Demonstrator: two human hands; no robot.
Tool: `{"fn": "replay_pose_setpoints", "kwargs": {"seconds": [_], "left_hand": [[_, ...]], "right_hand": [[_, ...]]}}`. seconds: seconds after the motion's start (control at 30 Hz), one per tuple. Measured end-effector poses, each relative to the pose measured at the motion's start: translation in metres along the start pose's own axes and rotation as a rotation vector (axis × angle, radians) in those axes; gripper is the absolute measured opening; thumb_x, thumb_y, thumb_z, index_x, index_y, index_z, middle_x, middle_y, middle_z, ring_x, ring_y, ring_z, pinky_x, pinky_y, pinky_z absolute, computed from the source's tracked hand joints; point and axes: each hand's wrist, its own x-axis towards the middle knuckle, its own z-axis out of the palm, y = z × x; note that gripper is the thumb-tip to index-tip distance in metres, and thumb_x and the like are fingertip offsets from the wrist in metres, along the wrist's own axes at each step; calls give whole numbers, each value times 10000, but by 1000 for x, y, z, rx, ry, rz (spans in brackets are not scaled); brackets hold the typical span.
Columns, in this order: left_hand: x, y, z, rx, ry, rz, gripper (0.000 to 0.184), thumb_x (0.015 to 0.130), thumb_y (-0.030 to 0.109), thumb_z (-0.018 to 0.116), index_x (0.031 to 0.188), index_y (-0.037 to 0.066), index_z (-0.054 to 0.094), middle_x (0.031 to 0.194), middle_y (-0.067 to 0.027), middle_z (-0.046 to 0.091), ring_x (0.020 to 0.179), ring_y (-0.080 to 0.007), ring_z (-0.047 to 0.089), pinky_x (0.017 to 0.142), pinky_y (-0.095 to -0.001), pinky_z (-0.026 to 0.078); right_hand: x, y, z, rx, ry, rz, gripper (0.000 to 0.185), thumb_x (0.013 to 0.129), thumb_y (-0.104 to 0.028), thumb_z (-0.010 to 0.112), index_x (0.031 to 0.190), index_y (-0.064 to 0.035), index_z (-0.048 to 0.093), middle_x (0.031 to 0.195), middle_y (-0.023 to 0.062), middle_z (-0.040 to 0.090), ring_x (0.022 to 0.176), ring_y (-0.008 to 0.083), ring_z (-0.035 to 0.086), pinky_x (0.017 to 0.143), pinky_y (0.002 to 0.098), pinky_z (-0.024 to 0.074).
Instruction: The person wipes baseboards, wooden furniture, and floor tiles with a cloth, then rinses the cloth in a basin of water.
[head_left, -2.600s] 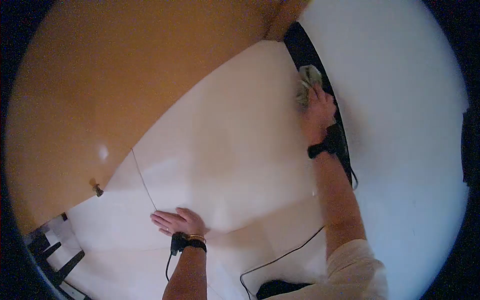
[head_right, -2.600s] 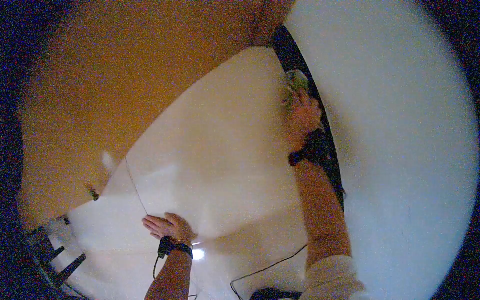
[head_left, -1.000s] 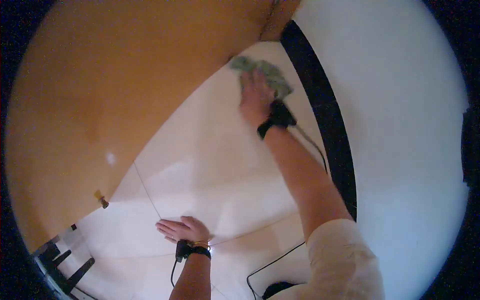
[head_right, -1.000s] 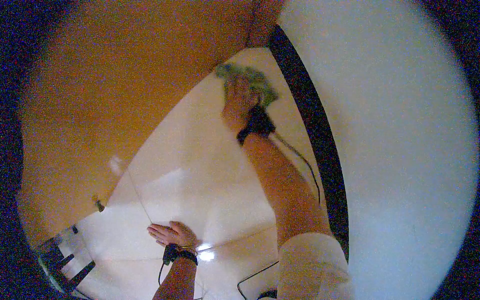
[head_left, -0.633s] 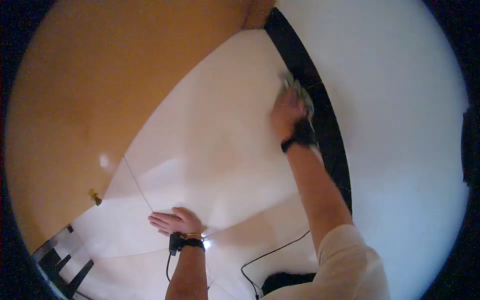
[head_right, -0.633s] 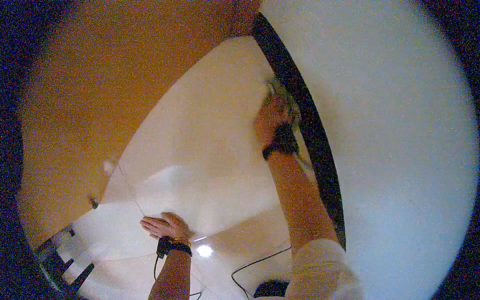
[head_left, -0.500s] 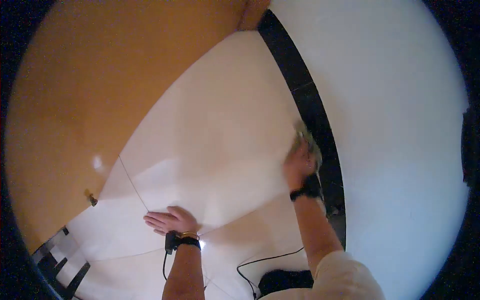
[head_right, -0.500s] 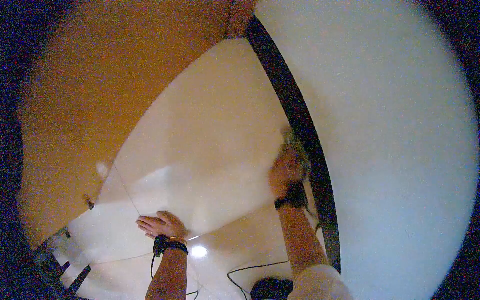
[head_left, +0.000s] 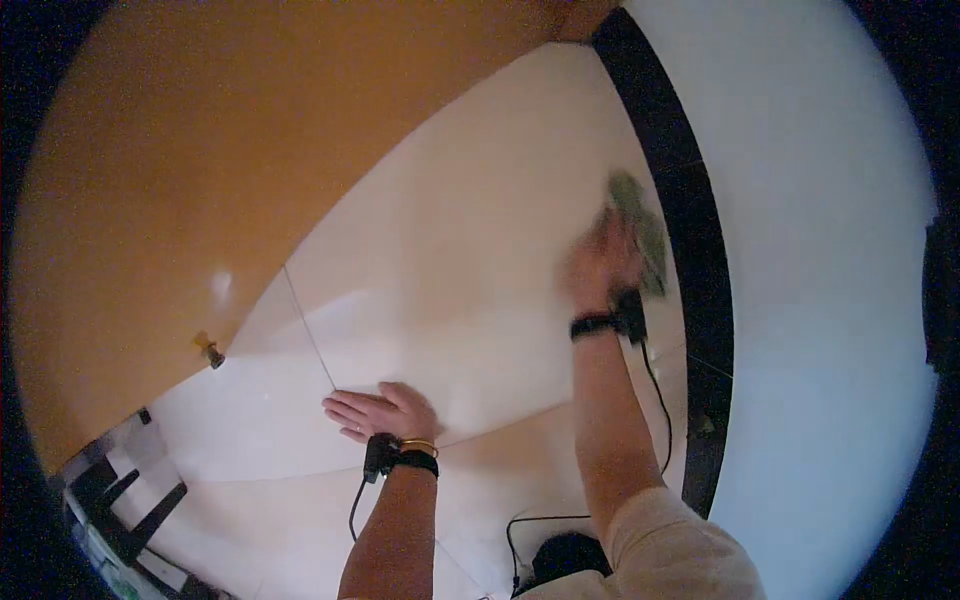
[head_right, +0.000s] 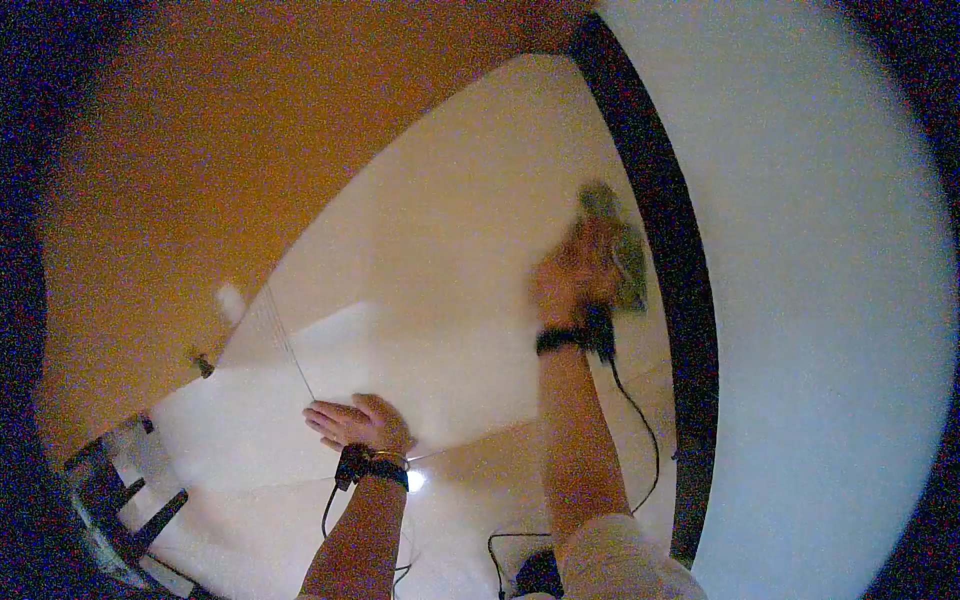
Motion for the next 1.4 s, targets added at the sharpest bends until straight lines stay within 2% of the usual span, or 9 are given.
{"fn": "replay_pose_setpoints", "kwargs": {"seconds": [0.27,0.4,0.53,0.6,0.77,1.1,1.2,1.33,1.4], "left_hand": [[15,-35,60,45,43,-29,800,985,418,417,1585,-74,221,1664,-311,169,1557,-444,163,1225,-605,170],[17,-38,55,12,99,1,775,994,419,389,1584,-62,244,1663,-296,195,1550,-449,184,1221,-608,182],[8,-13,16,-20,113,10,760,999,413,371,1578,-66,258,1666,-278,207,1545,-454,193,1218,-617,180],[6,-13,19,67,93,29,746,1030,435,313,1596,-42,223,1677,-264,187,1557,-436,166,1219,-611,196],[3,-9,14,45,120,44,730,1038,422,288,1601,-39,219,1684,-257,167,1565,-434,135,1202,-660,183],[4,-1,1,-53,13,32,781,980,376,381,1574,-102,213,1659,-309,179,1560,-460,118,1227,-635,130],[8,-1,1,-66,-21,15,797,966,373,379,1572,-110,198,1655,-327,160,1558,-473,102,1228,-638,113],[7,-1,4,-101,0,18,804,953,361,387,1572,-115,192,1661,-323,148,1562,-472,79,1227,-642,74],[6,0,0,-129,-13,8,804,954,360,388,1573,-114,191,1662,-323,144,1562,-475,75,1226,-644,71]], "right_hand": [[-213,-259,-19,355,-807,-541,712,791,-65,624,1487,-101,479,1429,180,525,1080,403,524,943,611,386],[-309,-238,-39,695,-829,-873,498,822,-127,650,1320,-125,633,1152,204,602,1076,395,564,908,520,467],[-150,-200,-38,547,-698,-564,329,846,-74,600,1157,-116,696,976,184,665,921,384,609,801,541,478],[-91,-113,5,-34,-345,-619,451,873,-76,591,1324,-89,582,1011,135,656,908,344,599,841,525,458],[-35,46,-40,-160,-158,-266,585,977,-196,551,1542,-90,443,1504,228,502,1355,391,480,1131,495,334],[-267,5,-161,216,-859,-993,538,787,-105,630,1321,-172,644,1469,219,521,1016,366,621,833,556,455],[-211,42,-151,-231,-958,-948,426,839,-164,608,1258,-103,646,1379,161,582,1063,378,631,883,576,486],[-86,76,-106,152,-393,-194,581,1041,-392,482,1559,-136,427,1555,202,455,1382,444,452,1149,546,353],[-64,66,-73,-389,-179,-378,608,1044,-438,478,1588,-178,396,1607,189,396,1416,434,426,1150,527,352]]}}
